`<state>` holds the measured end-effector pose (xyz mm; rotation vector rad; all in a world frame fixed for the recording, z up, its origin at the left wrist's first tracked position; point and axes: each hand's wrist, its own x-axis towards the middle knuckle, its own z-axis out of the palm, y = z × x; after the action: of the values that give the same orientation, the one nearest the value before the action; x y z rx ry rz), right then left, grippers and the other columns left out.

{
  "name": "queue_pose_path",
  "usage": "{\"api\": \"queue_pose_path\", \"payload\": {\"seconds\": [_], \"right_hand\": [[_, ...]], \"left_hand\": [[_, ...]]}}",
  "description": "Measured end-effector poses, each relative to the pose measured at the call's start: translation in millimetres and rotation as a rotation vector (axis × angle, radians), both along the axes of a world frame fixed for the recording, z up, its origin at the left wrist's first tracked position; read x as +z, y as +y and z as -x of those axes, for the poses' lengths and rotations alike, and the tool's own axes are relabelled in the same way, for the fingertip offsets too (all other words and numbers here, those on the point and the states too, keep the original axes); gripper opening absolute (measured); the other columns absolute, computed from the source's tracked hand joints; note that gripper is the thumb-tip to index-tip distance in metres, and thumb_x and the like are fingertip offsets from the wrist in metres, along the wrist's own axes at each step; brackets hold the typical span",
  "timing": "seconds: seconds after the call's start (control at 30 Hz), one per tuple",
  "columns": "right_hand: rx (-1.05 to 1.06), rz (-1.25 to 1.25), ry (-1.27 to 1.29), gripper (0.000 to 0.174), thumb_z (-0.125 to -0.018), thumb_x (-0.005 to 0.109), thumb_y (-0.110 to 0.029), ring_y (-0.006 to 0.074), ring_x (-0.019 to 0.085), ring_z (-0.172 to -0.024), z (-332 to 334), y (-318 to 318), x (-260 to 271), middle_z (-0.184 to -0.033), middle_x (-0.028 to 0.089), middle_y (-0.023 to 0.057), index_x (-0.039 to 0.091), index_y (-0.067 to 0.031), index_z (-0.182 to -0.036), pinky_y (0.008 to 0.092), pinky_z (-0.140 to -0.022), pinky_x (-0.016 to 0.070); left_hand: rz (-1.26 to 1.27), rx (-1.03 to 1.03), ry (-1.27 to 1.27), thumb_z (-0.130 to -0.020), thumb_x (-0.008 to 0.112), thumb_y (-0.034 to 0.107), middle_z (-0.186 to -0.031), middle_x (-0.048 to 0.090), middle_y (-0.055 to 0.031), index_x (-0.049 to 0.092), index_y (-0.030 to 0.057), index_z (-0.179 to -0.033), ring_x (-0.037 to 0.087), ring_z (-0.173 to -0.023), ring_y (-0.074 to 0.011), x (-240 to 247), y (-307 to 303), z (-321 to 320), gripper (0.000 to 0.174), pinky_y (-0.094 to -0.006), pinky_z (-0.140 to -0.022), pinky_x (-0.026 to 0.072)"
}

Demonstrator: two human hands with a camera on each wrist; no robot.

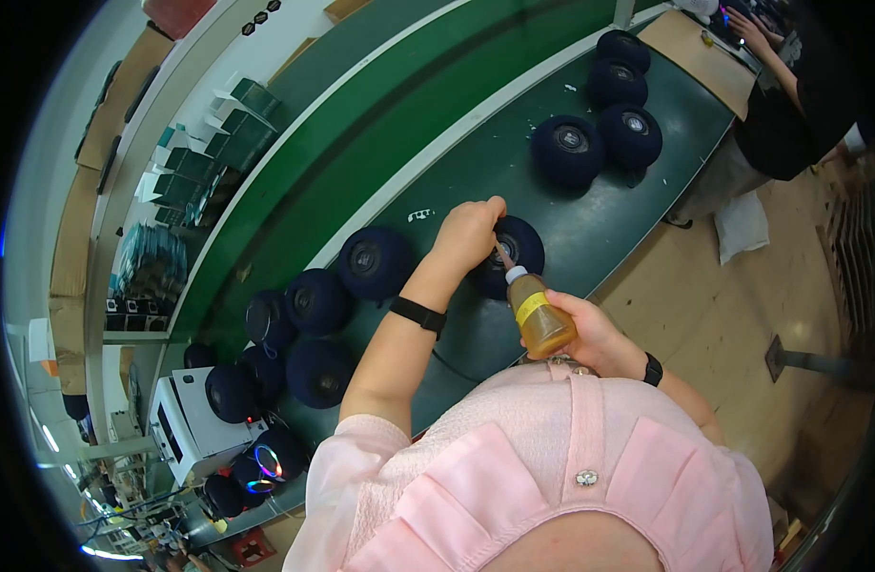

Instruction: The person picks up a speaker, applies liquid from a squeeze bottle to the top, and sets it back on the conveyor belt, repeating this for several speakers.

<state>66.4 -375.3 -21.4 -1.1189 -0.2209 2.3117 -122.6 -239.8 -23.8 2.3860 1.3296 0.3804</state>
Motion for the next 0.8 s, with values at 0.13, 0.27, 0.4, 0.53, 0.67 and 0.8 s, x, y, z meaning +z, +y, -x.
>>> {"api": "queue_pose_path", "payload": {"seconds": [0.13,0.27,0.4,0.53,0.67,0.8], "right_hand": [[0.008,-0.050,-0.052,0.048,-0.091,0.043,-0.039,0.0271,0.062,-0.086,-0.1,-2.8,4.6,-0.098,0.059,0.0149,0.045,0.0008,-0.117,0.0400,-0.072,0.0518],[-0.013,-0.057,-0.069,0.047,-0.091,0.044,-0.039,0.0257,0.062,-0.085,0.5,-2.0,8.5,-0.098,0.060,0.0149,0.046,0.0006,-0.116,0.0393,-0.073,0.0513],[-0.020,-0.010,-0.034,0.047,-0.091,0.045,-0.038,0.0258,0.062,-0.086,2.4,-3.6,1.7,-0.100,0.059,0.0151,0.045,0.0011,-0.117,0.0402,-0.075,0.0507],[-0.053,-0.006,-0.004,0.046,-0.092,0.044,-0.037,0.0266,0.061,-0.088,6.7,-5.5,-1.4,-0.101,0.059,0.0151,0.045,0.0016,-0.117,0.0410,-0.076,0.0503],[-0.063,0.036,0.047,0.040,-0.094,0.042,-0.032,0.0257,0.060,-0.091,8.7,-4.0,-3.6,-0.104,0.058,0.0141,0.046,0.0001,-0.117,0.0425,-0.077,0.0503],[-0.117,0.103,0.150,0.041,-0.094,0.040,-0.034,0.0321,0.060,-0.088,9.8,-1.3,-5.8,-0.104,0.058,0.0162,0.046,-0.0005,-0.117,0.0464,-0.075,0.0512]], "left_hand": [[-0.076,-0.003,0.016,-0.066,0.059,-0.001,-0.075,0.064,-0.0119,0.053,0.0044,-0.093,0.062,-0.075,-0.0310,-7.5,2.6,1.2,0.028,-0.0397,-0.066,0.0488],[0.154,0.216,-0.258,-0.065,0.060,-0.001,-0.069,0.063,-0.0116,0.048,0.0039,-0.092,0.064,-0.066,-0.0255,1.6,4.1,7.3,0.030,-0.0345,-0.061,0.0496],[0.228,0.327,-0.340,-0.060,0.063,-0.001,-0.064,0.062,-0.0108,0.043,0.0040,-0.086,0.062,-0.060,-0.0243,-8.6,0.5,13.3,0.033,-0.0326,-0.058,0.0487],[0.407,0.531,-0.483,-0.060,0.065,-0.001,-0.062,0.061,-0.0088,0.040,0.0043,-0.084,0.061,-0.058,-0.0172,-20.0,-7.4,13.0,0.035,-0.0285,-0.054,0.0469],[0.400,0.564,-0.506,-0.060,0.064,-0.001,-0.061,0.060,-0.0082,0.040,0.0038,-0.083,0.059,-0.056,-0.0160,-22.4,-11.4,12.1,0.034,-0.0278,-0.052,0.0465],[0.385,0.586,-0.494,-0.061,0.064,-0.002,-0.061,0.059,-0.0078,0.040,0.0036,-0.083,0.059,-0.055,-0.0160,-27.3,-11.1,12.0,0.033,-0.0277,-0.051,0.0467]]}}
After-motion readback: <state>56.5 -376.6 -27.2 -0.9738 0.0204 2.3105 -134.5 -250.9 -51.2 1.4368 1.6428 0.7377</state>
